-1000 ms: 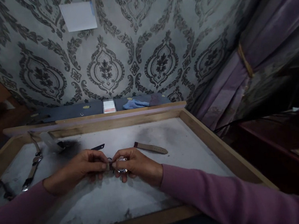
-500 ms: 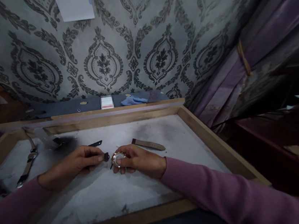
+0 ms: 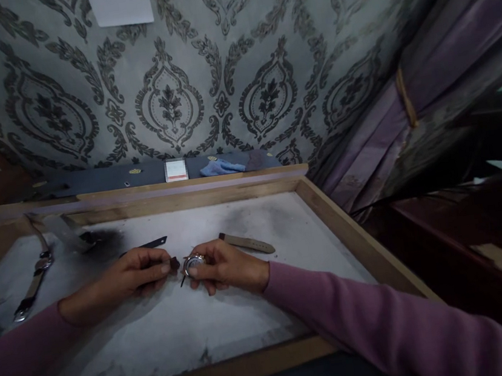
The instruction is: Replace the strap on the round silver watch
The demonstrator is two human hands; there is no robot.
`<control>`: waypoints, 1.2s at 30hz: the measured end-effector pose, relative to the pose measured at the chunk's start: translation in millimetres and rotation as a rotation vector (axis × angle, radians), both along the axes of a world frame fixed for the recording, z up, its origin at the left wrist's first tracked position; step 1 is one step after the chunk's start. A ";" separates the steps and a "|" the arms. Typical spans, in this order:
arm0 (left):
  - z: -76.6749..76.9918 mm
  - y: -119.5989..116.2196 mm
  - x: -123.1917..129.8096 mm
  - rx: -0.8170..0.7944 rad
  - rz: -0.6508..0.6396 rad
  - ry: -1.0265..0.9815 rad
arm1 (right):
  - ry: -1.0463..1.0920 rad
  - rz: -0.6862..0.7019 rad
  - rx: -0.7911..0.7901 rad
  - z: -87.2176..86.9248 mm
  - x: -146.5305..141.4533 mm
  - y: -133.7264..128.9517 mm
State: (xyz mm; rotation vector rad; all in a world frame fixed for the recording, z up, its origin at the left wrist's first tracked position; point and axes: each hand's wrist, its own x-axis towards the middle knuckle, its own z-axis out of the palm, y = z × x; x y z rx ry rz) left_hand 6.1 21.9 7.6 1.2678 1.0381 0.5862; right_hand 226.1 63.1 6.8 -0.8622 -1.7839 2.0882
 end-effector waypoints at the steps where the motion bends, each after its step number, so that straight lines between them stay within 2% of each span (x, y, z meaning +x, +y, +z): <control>1: -1.0 0.6 0.0 0.003 -0.002 0.003 | -0.007 0.002 0.000 -0.6 0.3 0.2; 6: -0.9 0.6 1.5 0.015 -0.011 0.031 | -0.016 0.007 0.013 -2.7 1.3 -0.1; 15: 6.8 -2.0 4.6 0.034 -0.031 0.061 | -0.014 0.023 0.018 5.6 -1.1 -4.2; 20: 10.4 -3.9 7.2 0.032 -0.032 0.067 | 0.041 0.037 0.049 1.6 -1.8 -4.2; 29: 3.7 -2.5 5.4 0.064 -0.041 0.020 | 0.048 0.035 0.128 1.7 -2.8 -7.0; 36: 5.3 -3.1 5.3 0.082 -0.057 0.039 | 0.054 0.047 0.172 -0.2 -3.1 -7.1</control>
